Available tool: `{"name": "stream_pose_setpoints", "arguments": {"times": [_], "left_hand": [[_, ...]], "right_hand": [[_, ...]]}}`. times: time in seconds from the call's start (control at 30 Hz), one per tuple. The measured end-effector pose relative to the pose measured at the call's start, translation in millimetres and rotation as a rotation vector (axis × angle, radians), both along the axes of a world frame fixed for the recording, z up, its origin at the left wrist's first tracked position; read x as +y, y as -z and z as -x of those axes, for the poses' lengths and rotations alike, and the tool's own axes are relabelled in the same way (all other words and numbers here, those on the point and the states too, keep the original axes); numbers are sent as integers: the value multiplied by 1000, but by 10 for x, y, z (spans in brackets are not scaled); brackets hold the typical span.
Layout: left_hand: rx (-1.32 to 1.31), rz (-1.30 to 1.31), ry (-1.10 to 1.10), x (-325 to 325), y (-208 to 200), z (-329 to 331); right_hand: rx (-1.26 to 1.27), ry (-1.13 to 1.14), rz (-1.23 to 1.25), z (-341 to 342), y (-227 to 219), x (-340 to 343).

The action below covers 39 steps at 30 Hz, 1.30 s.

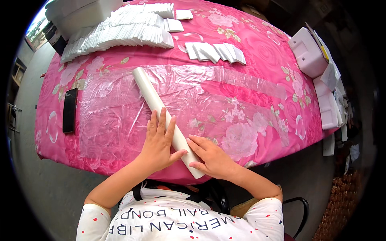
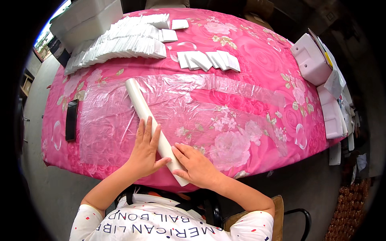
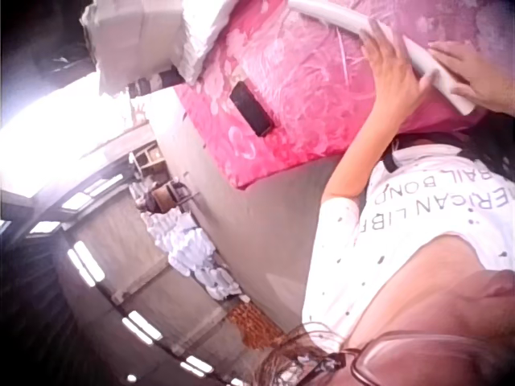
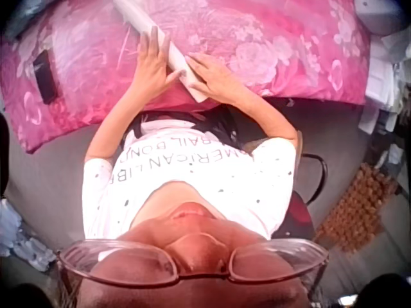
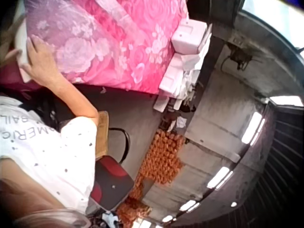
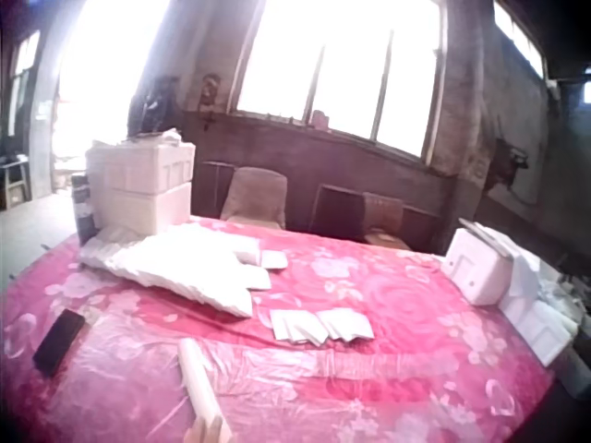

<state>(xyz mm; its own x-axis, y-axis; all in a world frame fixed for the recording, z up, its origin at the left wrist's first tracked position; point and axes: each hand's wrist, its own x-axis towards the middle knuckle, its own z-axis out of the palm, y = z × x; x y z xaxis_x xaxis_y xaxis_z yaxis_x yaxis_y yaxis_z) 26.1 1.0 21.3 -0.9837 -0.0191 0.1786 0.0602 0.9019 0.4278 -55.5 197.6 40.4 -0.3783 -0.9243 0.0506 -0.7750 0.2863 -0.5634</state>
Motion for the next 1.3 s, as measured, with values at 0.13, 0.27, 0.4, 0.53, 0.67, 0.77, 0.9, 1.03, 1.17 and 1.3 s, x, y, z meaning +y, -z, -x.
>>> {"name": "stream_pose_setpoints", "arguments": {"times": [0.13, 0.27, 0.4, 0.53, 0.67, 0.77, 0.9, 1.03, 1.17, 1.3], "left_hand": [[25, 13, 117, 57, -37, 58], [2, 5, 224, 167, -97, 164], [-49, 5, 319, 263, -115, 201], [-37, 26, 374, 339, -117, 230], [-11, 34, 361, 348, -110, 221], [-17, 42, 353, 343, -127, 209], [-18, 42, 359, 330, -140, 205], [-10, 45, 352, 355, -137, 216], [-3, 53, 328, 378, -111, 207], [-15, 44, 336, 397, -98, 223]], "right_hand": [[173, 9, -79, 218, 267, 256], [333, 277, -226, 761, 349, 738], [392, 576, -238, 1291, 488, 1534], [408, 903, -259, 1526, 571, 2290], [478, 1084, -119, 1506, 617, 2522], [580, 1086, -78, 1433, 552, 2430], [597, 1131, -101, 1276, 342, 2121], [427, 1147, 229, 1206, 248, 1822], [371, 1105, 167, 1105, 93, 1454], [534, 1170, -178, 1367, 553, 2017]]}}
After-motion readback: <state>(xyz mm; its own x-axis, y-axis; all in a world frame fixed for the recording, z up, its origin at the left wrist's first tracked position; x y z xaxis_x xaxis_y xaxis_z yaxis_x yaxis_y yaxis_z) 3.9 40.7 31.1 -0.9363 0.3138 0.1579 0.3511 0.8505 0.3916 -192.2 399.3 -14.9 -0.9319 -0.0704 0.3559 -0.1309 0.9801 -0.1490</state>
